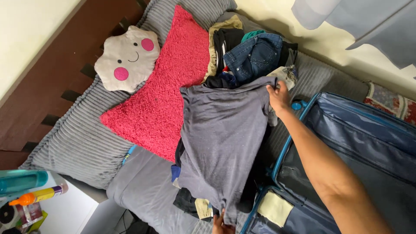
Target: Fold various items of clothing and pack them into a blue suitcase on a bed.
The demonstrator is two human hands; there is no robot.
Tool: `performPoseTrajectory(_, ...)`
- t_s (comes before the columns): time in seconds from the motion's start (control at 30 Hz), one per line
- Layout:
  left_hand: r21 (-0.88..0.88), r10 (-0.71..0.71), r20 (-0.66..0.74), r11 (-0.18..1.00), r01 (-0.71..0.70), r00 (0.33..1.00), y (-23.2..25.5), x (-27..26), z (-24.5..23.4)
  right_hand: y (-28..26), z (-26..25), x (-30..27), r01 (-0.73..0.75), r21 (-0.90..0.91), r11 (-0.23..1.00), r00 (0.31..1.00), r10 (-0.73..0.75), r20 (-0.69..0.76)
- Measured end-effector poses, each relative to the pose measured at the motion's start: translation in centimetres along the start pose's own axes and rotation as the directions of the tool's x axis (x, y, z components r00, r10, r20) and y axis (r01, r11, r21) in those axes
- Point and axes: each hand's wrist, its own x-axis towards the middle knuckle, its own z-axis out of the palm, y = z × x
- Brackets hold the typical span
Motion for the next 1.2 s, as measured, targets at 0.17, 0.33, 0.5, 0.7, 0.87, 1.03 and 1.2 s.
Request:
performPoseTrajectory(0.17,-0.353,-0.224,0.102,0.903,0.246,0.969,3.7,7.0,-0.3,-5.3,4.5,0.3,-0.204,0.239,0.949,0.978,0.184,0.103)
performPoseTrajectory(0.33,-0.484,-0.088,0.02,0.871,0.086,0.996,6.7,7.3,-0.9,-8.3,10.3,0.0,-0.302,0.373,0.877,0.931,0.188,0.312)
performPoseTrajectory(0.5,-0.316,-0.062,-0.08,0.948,0.034,0.995,6.9,4.1,2.1,-9.6,13.5,-1.7,-0.272,0.279,0.921,0.88,0.121,0.459)
performPoseTrajectory(0.7,0.529,0.282,-0.08,0.825,-0.199,0.956,7.3,-4.4,12.0,-9.3,12.1,-2.9,-0.064,0.136,0.989,0.867,-0.013,0.499)
performPoseTrajectory(0.87,0.804,0.73,0.48,-0.144,-0.577,0.486,9.6,-6.8,17.0,-4.8,10.3,-3.8,0.367,-0.052,0.929,0.901,-0.341,0.267)
performPoseTrajectory(1.03,0.595,0.566,0.78,-0.537,-0.599,0.267,10.6,-6.9,16.0,-0.8,9.4,-8.4,-0.095,-0.141,0.985,0.982,0.116,0.149)
performPoseTrajectory(1.2,0.917,0.447,0.369,-0.033,-0.397,0.815,11.4,-10.7,17.2,0.9,8.2,-13.9,-0.411,0.161,0.897,0.869,0.331,0.368)
